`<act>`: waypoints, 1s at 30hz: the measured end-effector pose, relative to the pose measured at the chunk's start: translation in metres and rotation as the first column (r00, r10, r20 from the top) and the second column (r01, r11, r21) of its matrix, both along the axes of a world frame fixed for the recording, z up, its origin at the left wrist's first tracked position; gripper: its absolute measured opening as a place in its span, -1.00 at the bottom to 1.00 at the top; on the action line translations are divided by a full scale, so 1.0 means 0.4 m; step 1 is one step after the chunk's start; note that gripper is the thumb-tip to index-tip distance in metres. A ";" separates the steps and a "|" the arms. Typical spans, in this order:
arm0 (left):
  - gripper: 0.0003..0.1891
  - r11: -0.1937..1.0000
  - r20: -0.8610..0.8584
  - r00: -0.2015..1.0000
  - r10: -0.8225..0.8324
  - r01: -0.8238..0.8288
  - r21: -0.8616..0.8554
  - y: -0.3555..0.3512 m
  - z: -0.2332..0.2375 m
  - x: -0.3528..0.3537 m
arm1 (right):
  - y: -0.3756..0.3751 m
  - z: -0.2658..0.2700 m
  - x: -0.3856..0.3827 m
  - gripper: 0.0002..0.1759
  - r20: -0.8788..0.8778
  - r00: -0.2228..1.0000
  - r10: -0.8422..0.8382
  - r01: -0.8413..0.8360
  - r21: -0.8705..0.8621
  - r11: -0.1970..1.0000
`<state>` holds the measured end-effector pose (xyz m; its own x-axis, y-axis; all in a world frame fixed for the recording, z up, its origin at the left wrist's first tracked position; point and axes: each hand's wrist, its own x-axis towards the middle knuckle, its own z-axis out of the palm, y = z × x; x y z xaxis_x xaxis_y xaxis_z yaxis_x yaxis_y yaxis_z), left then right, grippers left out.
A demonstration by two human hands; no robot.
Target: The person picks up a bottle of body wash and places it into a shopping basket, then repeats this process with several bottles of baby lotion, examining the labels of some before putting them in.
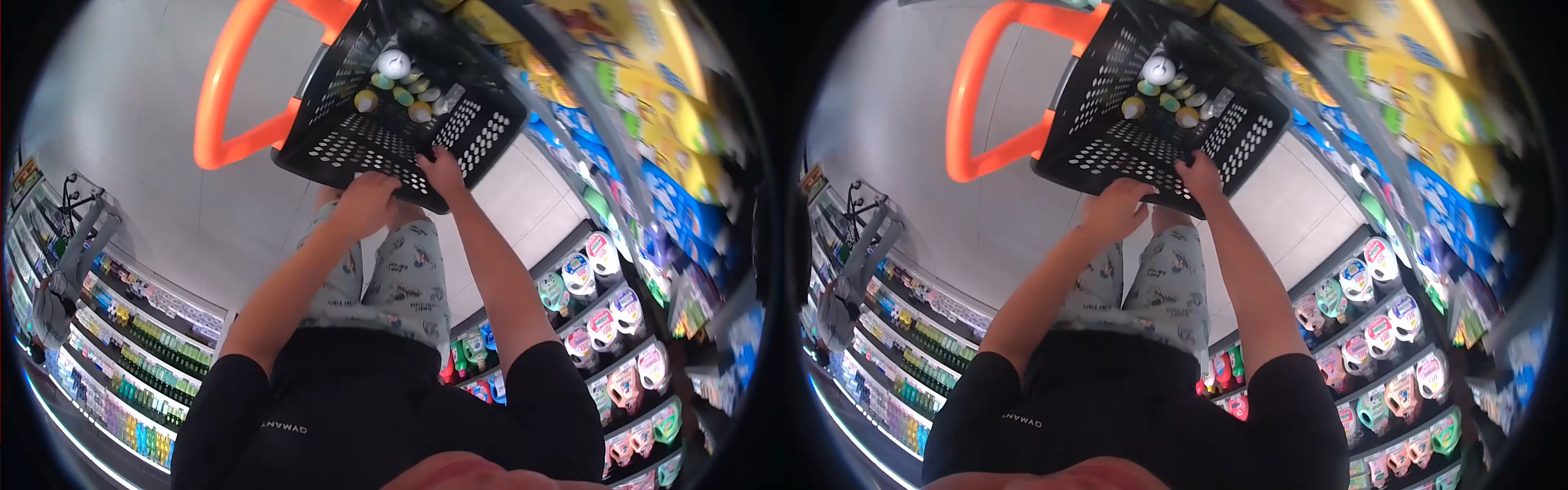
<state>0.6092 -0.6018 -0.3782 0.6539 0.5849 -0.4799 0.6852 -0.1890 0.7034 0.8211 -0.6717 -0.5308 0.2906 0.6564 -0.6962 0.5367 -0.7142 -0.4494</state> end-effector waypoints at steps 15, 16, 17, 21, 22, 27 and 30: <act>-0.62 0.950 0.153 0.988 0.009 0.040 -0.310 -0.073 -0.120 0.001 | 0.130 -0.633 -0.045 -0.65 0.443 0.820 0.362 -0.295 -0.215 0.931; -0.61 0.946 0.155 0.988 0.009 0.042 -0.322 -0.075 -0.122 -0.004 | 0.111 -0.669 -0.044 -0.68 0.489 0.777 0.396 -0.345 -0.196 0.918; -0.61 0.943 0.151 0.989 0.013 0.038 -0.330 -0.079 -0.126 -0.008 | 0.094 -0.705 -0.046 -0.72 0.636 0.660 0.400 -0.456 -0.083 0.886; -0.59 0.927 0.136 0.990 0.030 0.023 -0.375 -0.085 -0.132 -0.019 | 0.152 -0.697 -0.059 -0.69 0.644 0.549 0.533 -0.500 -0.257 0.827; -0.59 0.920 0.131 0.991 0.032 0.022 -0.392 -0.084 -0.132 -0.022 | 0.162 -0.712 -0.058 -0.68 0.573 0.636 0.517 -0.423 -0.302 0.854; -0.53 0.895 0.144 0.989 -0.035 0.095 -0.437 -0.052 -0.133 -0.025 | 0.211 -0.807 -0.043 -0.71 0.399 0.810 0.431 -0.226 -0.465 0.856; -0.51 0.885 0.139 0.989 -0.059 0.116 -0.450 -0.034 -0.123 -0.028 | 0.241 -0.800 -0.060 -0.74 0.459 0.781 0.424 -0.196 -0.464 0.864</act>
